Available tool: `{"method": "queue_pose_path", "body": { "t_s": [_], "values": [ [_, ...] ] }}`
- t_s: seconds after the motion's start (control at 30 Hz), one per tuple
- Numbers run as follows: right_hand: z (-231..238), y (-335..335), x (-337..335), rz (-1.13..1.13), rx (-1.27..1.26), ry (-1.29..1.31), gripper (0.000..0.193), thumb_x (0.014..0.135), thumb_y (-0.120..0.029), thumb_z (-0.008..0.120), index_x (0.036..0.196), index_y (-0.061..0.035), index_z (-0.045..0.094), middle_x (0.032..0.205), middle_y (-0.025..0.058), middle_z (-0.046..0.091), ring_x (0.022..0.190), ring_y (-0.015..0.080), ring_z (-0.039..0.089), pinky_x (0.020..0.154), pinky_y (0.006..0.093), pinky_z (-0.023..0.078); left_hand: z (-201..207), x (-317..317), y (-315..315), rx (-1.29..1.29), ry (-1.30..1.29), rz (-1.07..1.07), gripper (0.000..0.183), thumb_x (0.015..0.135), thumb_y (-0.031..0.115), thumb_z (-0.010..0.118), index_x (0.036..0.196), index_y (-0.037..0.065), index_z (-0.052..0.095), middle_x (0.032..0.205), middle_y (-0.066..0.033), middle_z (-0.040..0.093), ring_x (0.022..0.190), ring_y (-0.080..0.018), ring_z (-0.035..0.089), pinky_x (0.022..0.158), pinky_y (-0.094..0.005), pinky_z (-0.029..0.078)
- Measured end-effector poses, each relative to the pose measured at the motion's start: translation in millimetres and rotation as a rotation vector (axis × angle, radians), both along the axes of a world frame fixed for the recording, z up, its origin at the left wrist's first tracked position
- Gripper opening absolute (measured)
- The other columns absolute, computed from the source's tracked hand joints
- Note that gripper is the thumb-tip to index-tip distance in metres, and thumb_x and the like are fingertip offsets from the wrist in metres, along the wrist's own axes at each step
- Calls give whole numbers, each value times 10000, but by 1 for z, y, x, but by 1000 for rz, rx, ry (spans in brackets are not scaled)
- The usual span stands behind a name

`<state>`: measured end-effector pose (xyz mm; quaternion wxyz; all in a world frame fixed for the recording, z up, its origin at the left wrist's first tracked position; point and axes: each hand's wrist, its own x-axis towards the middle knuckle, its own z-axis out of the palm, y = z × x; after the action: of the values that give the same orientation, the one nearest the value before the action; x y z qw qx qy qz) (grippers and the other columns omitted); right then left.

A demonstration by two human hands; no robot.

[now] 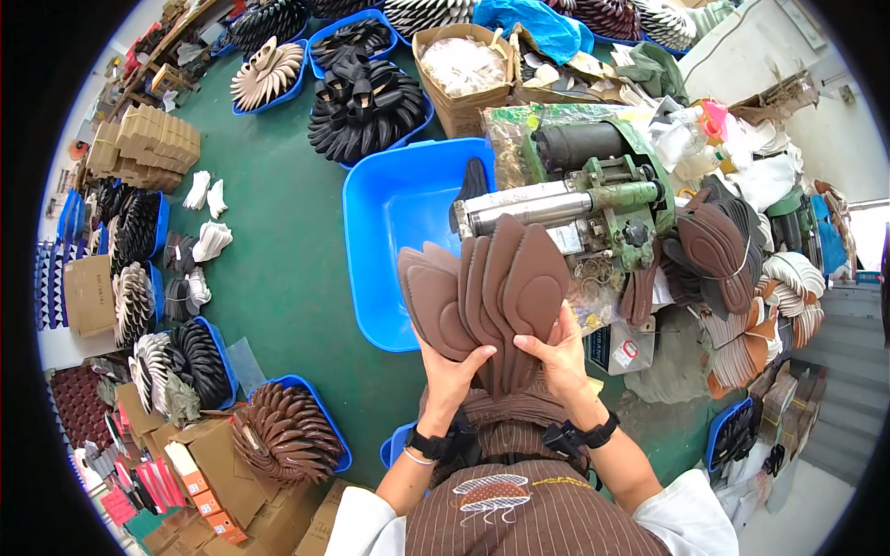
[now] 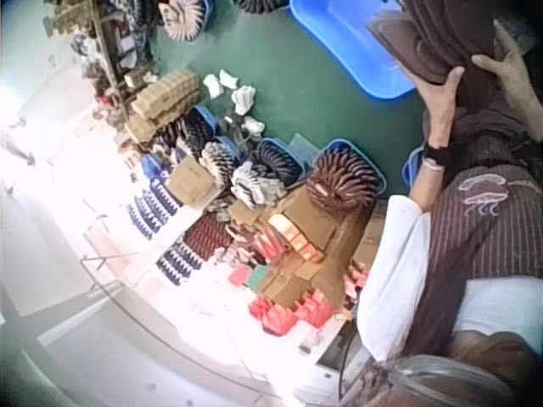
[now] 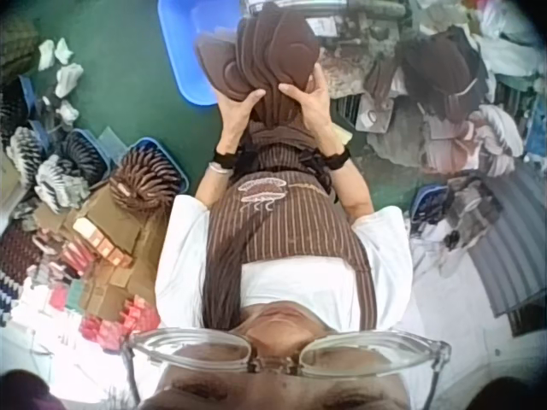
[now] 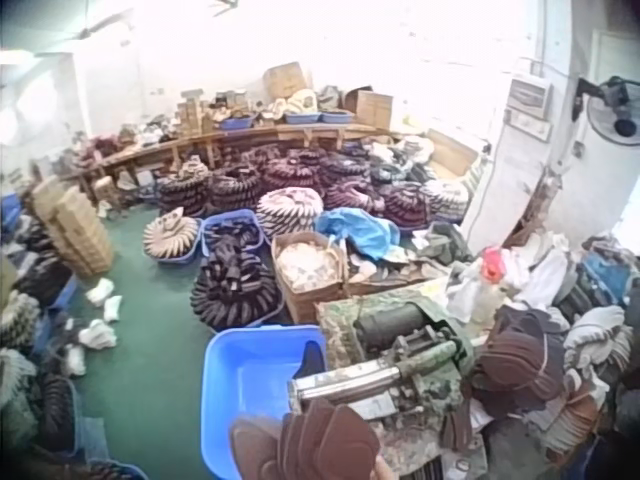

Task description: The person repeatedly picks up stacks of brown and black shoe insoles, separates them, and places them into a blue bin. They handle the insoles one at a time or in small groups, aligning them before stacking. The process is repeated multiple times throughout the clip.

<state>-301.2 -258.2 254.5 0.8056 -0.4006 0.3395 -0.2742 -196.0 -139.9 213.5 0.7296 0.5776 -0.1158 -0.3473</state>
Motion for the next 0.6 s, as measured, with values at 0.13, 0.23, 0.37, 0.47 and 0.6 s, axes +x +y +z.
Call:
{"method": "queue_pose_path", "body": {
  "t_s": [0.13, 0.23, 0.37, 0.47, 0.6],
  "values": [
    [3, -8, -4, 44, 89, -5, 564, 716, 91, 710, 1216, -29, 479, 1177, 82, 570, 1101, 164, 538, 950, 319, 440, 3, -4, -5, 40, -47, 39, 981, 670, 67, 822, 1388, 23, 155, 1303, -155, 395, 1181, -234, 452, 985, -371, 412],
    [-7, -10, -14, 86, 116, -20, 531, 717, 99, 701, 1194, -28, 505, 1153, 69, 587, 1078, 152, 551, 936, 309, 447, 2, -4, -5, 43, -76, 87, 937, 677, 59, 815, 1377, 17, 193, 1293, -152, 407, 1166, -232, 464, 971, -363, 419],
    [-21, -15, -34, 44, -4, 74, 475, 721, 84, 697, 1147, -31, 522, 1091, 48, 615, 1021, 146, 578, 926, 318, 450, 5, 7, 4, 128, -89, 170, 652, 757, 66, 737, 1286, -14, 365, 1229, -129, 481, 1122, -217, 491, 958, -355, 412],
    [-47, -23, -51, 14, -88, 194, 457, 724, 75, 694, 1134, -35, 525, 1074, 40, 620, 1011, 142, 581, 919, 318, 450, 7, 28, 19, 156, -45, 288, 498, 828, 90, 665, 1253, -21, 432, 1202, -116, 510, 1096, -208, 504, 957, -350, 401],
    [-65, -47, -37, -6, -323, 285, 455, 744, 64, 681, 1161, -22, 522, 1088, 58, 608, 1013, 156, 575, 901, 297, 452, -6, 48, 44, 100, 102, 427, 524, 842, 127, 657, 1283, -10, 409, 1246, -106, 484, 1134, -215, 478, 990, -357, 367]
  ]
}}
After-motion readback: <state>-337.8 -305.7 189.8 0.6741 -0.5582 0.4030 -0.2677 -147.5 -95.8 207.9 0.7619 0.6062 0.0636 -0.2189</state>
